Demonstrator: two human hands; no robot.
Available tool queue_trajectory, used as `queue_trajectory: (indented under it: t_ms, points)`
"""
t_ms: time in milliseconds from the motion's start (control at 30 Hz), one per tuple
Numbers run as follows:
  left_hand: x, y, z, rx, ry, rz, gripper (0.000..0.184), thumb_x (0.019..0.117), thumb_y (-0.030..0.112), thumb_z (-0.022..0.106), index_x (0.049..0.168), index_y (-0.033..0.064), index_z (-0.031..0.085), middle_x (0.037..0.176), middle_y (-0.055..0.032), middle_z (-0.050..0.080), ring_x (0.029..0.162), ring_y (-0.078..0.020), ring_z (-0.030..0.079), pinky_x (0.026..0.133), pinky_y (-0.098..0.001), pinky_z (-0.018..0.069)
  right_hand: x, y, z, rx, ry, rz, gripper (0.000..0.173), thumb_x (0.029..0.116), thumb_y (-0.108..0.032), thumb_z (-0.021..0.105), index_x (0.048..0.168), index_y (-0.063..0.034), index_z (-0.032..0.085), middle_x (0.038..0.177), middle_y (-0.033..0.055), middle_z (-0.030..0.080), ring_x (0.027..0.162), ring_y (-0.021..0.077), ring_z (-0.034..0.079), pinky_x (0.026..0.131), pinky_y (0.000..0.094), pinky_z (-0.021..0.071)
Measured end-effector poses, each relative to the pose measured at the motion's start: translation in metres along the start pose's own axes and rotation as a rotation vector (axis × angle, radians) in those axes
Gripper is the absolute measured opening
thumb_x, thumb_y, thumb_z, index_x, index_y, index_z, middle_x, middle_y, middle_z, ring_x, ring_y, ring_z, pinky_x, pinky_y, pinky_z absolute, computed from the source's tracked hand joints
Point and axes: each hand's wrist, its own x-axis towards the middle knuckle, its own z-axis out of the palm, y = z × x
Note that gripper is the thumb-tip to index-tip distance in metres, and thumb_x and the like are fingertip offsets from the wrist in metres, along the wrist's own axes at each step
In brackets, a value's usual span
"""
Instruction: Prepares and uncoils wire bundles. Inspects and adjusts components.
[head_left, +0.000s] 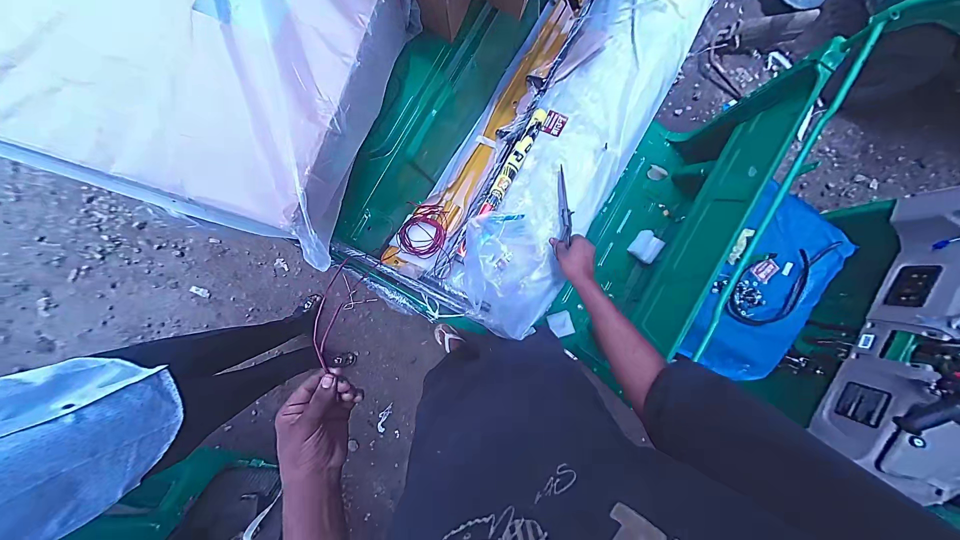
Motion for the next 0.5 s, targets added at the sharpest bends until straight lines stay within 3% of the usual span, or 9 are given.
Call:
queue_trajectory:
  t_ms: [100,167,233,267,333,367,400,433,500]
  points:
    - [-0.026,0.000,0.034,-0.021,-0.025,0.003,0.013,0.0962,0.018,0.069,0.103,0.0099,0.077,0.081,-0.0040,0.073,0.066,-0.0119,0.069,0.063,-0.0278,0.0609,0.008,-0.007,0.019,-0.067,-0.104,-0.079,0.037,0.0952,-0.028,0.070,0.110,0.0055,0.064,0.104,0.0269,0.067,0.102,0.0433,0.067,0.088,0.0617,0.0535]
    - [-0.042,-0.006,0.054,-0.009,-0.028,0.044,0.013,0.0946,0.019,0.073,0.103,0.0088,0.078,0.081,-0.0058,0.074,0.066,-0.0130,0.070,0.062,-0.0284,0.0609,0.000,-0.011,0.012,-0.141,-0.132,-0.195,0.028,0.0951,-0.019,0.068,0.111,0.0038,0.065,0.108,0.0267,0.066,0.105,0.0437,0.066,0.088,0.0613,0.0542]
    - [-0.057,-0.008,0.064,0.005,-0.028,0.086,0.016,0.0934,0.020,0.075,0.103,0.0078,0.078,0.082,-0.0076,0.074,0.067,-0.0142,0.071,0.063,-0.0290,0.0614,-0.026,-0.023,-0.009,-0.141,-0.142,-0.337,0.029,0.0982,-0.015,0.064,0.121,0.0012,0.068,0.122,0.0262,0.064,0.113,0.0448,0.063,0.092,0.0636,0.0525]
    - [-0.061,-0.009,0.069,0.013,-0.040,0.109,0.016,0.0934,0.020,0.075,0.104,0.0076,0.078,0.083,-0.0083,0.075,0.068,-0.0147,0.071,0.064,-0.0291,0.0615,-0.040,-0.031,-0.023,-0.122,-0.135,-0.393,0.028,0.1009,-0.019,0.062,0.120,-0.0009,0.070,0.120,0.0241,0.066,0.109,0.0428,0.066,0.090,0.0627,0.0536]
    - [-0.072,-0.014,0.075,0.020,-0.104,0.143,0.017,0.0939,0.021,0.075,0.105,0.0082,0.079,0.084,-0.0087,0.075,0.068,-0.0147,0.071,0.065,-0.0292,0.0617,-0.076,-0.038,-0.050,0.052,-0.182,-0.431,0.034,0.1039,-0.035,0.061,0.095,-0.0043,0.073,0.084,0.0149,0.069,0.073,0.0317,0.067,0.066,0.0539,0.0544]
    - [-0.078,-0.016,0.077,0.029,-0.150,0.164,0.018,0.0942,0.021,0.075,0.106,0.0083,0.079,0.085,-0.0085,0.075,0.068,-0.0146,0.071,0.065,-0.0290,0.0618,-0.100,-0.041,-0.059,0.185,-0.317,-0.420,0.043,0.1046,-0.042,0.058,0.084,-0.0072,0.071,0.073,0.0080,0.068,0.060,0.0224,0.064,0.055,0.0435,0.0532]
    - [-0.082,-0.018,0.079,0.054,-0.211,0.194,0.018,0.0947,0.021,0.075,0.107,0.0092,0.079,0.086,-0.0077,0.076,0.069,-0.0141,0.071,0.066,-0.0283,0.0619,-0.122,-0.044,-0.066,0.334,-0.542,-0.407,0.045,0.1064,-0.044,0.055,0.086,-0.0075,0.073,0.076,0.0036,0.072,0.059,0.0154,0.067,0.056,0.0351,0.0571]
    - [-0.085,-0.019,0.080,0.100,-0.283,0.227,0.018,0.0958,0.021,0.074,0.108,0.0100,0.079,0.087,-0.0067,0.076,0.071,-0.0139,0.072,0.067,-0.0278,0.0623,-0.145,-0.047,-0.068,0.519,-0.802,-0.387,0.045,0.1085,-0.041,0.051,0.097,-0.0042,0.074,0.085,0.0036,0.075,0.066,0.0124,0.070,0.061,0.0306,0.0598]
    - [-0.093,-0.024,0.077,0.256,-0.425,0.297,0.017,0.0973,0.022,0.072,0.108,0.0108,0.079,0.089,-0.0041,0.076,0.073,-0.0129,0.072,0.068,-0.0271,0.0633,-0.195,-0.054,-0.063,0.907,-1.230,-0.340,0.046,0.1096,-0.039,0.047,0.126,0.0006,0.063,0.111,0.0101,0.074,0.091,0.0183,0.074,0.081,0.0356,0.0628]
